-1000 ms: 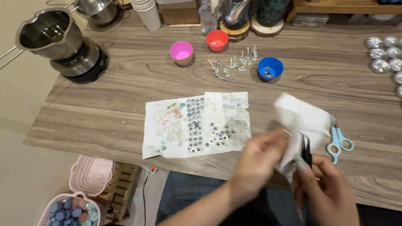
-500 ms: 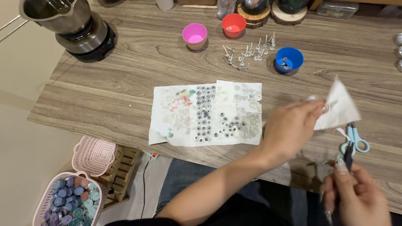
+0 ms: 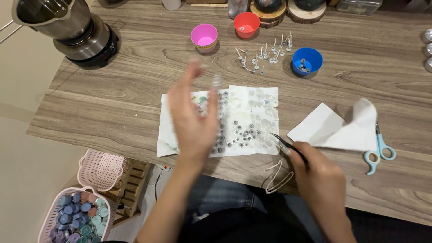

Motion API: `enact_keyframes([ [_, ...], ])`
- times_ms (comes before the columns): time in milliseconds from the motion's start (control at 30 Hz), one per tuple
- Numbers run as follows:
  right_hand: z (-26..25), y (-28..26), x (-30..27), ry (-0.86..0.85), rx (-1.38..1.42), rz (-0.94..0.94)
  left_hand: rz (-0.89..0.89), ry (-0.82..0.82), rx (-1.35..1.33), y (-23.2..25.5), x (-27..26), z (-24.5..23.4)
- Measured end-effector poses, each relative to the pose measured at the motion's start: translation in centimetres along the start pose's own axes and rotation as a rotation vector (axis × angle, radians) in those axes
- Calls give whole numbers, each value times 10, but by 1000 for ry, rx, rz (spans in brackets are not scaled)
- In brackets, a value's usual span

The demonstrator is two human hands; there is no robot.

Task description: The person prepares candle wicks by using tweezers to pick up and attach metal wick sustainer tabs to lengths of cotton wick, then uses pliers to crimp the metal tabs onto the wicks.

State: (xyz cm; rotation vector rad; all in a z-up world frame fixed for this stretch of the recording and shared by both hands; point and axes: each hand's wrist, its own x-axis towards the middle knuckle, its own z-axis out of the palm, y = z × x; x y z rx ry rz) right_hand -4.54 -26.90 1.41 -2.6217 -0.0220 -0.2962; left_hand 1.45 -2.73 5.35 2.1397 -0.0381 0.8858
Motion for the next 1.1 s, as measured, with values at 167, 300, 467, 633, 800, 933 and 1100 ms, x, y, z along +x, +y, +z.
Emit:
enact_keyframes([
  [167, 3, -19, 17, 13, -154, -138, -2, 90, 186, -36, -19, -25],
  [300, 2, -24, 23, -56, -182, -168, -63, 69, 155, -51, -34, -10],
  [467, 2, -24, 26, -55, -234, -203, 1, 54, 127, -51, -41, 4],
  [633, 2, -26, 23, -63, -231, -199, -15, 47, 118, -44, -42, 4],
  [800, 1, -27, 25, -55, -244, -210, -10, 40, 103, -37, -41, 2],
  [933, -2, -27, 26, -66, -254, -222, 15, 36, 80, -34, -42, 4],
  [1100, -2, -27, 28, -78, -248, -223, 15, 29, 65, -34, -46, 8],
])
